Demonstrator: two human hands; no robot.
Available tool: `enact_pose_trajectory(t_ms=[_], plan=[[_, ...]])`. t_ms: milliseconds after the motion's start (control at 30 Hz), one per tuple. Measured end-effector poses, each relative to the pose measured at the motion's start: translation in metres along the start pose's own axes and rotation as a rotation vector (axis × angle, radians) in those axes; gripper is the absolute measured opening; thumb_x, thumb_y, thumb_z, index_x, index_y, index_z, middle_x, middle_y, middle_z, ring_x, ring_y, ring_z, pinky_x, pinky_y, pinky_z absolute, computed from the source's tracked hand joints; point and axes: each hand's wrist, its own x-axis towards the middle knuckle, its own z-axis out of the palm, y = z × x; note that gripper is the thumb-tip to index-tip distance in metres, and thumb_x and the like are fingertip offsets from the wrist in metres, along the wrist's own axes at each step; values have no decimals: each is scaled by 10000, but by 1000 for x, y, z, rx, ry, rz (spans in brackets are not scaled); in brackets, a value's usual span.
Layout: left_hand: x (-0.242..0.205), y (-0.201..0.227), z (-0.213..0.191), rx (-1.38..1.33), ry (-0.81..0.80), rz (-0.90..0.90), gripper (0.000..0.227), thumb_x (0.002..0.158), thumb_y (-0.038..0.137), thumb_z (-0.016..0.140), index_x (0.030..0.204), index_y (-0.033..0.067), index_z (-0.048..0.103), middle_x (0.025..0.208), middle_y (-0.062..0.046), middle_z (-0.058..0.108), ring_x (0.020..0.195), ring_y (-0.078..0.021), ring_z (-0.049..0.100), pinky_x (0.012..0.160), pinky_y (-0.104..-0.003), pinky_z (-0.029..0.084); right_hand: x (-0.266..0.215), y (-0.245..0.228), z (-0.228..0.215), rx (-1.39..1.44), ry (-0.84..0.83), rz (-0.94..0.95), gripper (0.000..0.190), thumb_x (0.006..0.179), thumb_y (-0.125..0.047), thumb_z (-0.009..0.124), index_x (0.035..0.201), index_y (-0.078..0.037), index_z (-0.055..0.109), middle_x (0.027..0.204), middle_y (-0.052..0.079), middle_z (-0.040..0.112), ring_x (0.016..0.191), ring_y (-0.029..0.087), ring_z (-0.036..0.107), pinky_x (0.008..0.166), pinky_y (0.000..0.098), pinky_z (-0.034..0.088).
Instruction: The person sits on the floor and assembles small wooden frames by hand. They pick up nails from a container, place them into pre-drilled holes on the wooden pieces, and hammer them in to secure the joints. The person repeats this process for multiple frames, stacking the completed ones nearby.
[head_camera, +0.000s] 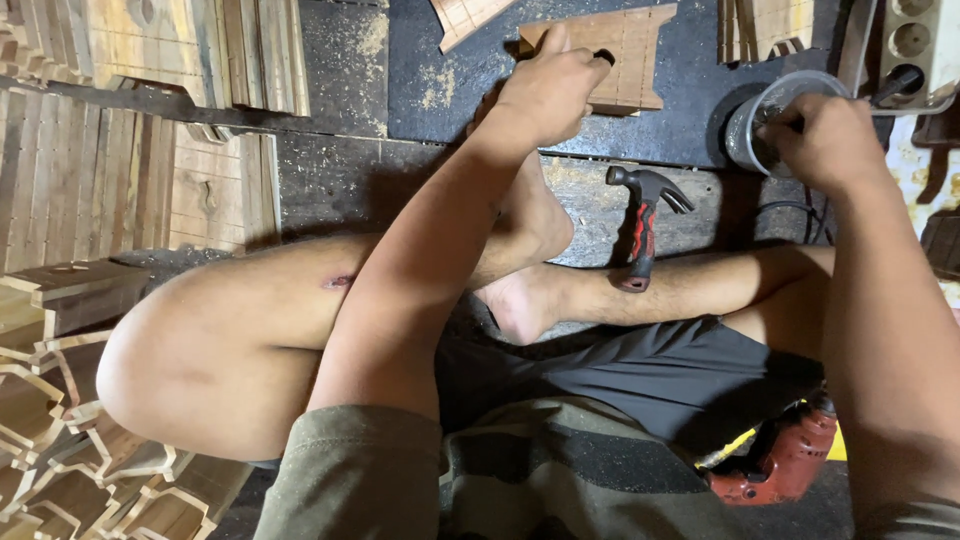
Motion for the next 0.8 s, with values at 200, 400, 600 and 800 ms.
enact_pose_trajectory(t_ms=[200, 400, 600, 800], plan=[[-1, 1, -3, -11, -11, -4, 106, 914, 81, 689, 1003, 69, 633, 969, -65, 607, 1174, -348, 413, 655, -494, 618, -17, -4, -22, 132, 86, -46, 229, 1110, -229, 771, 1083, -3, 745, 898, 204, 722, 764, 353, 626, 724, 463, 459], [0, -1, -1, 1, -9, 2, 186, 908, 133, 726, 1061, 66, 645, 1032, -70, 635, 1195, -354, 409, 694, -507, 620, -23, -8, -27, 232, 82, -6, 80, 1033, -103, 716, 1053, -25, 708, 820, 136, 726, 686, 212, 706, 683, 359, 541], [0, -1, 2, 14, 17, 12, 186, 881, 89, 716, 1054, 74, 651, 988, -63, 624, 1157, -350, 419, 616, -480, 623, -41, -27, -40, 549, 56, 74, 155, 1060, -42, 768, 970, -81, 648, 942, 82, 717, 748, 140, 674, 703, 298, 529], [-1, 2, -3, 7, -6, -2, 224, 852, -4, 664, 1062, 74, 652, 991, -56, 633, 1161, -347, 422, 643, -478, 620, -52, -51, -36, 857, 137, -76, 236, 1125, 39, 753, 1016, -71, 575, 949, 93, 673, 723, 130, 660, 610, 228, 527]])
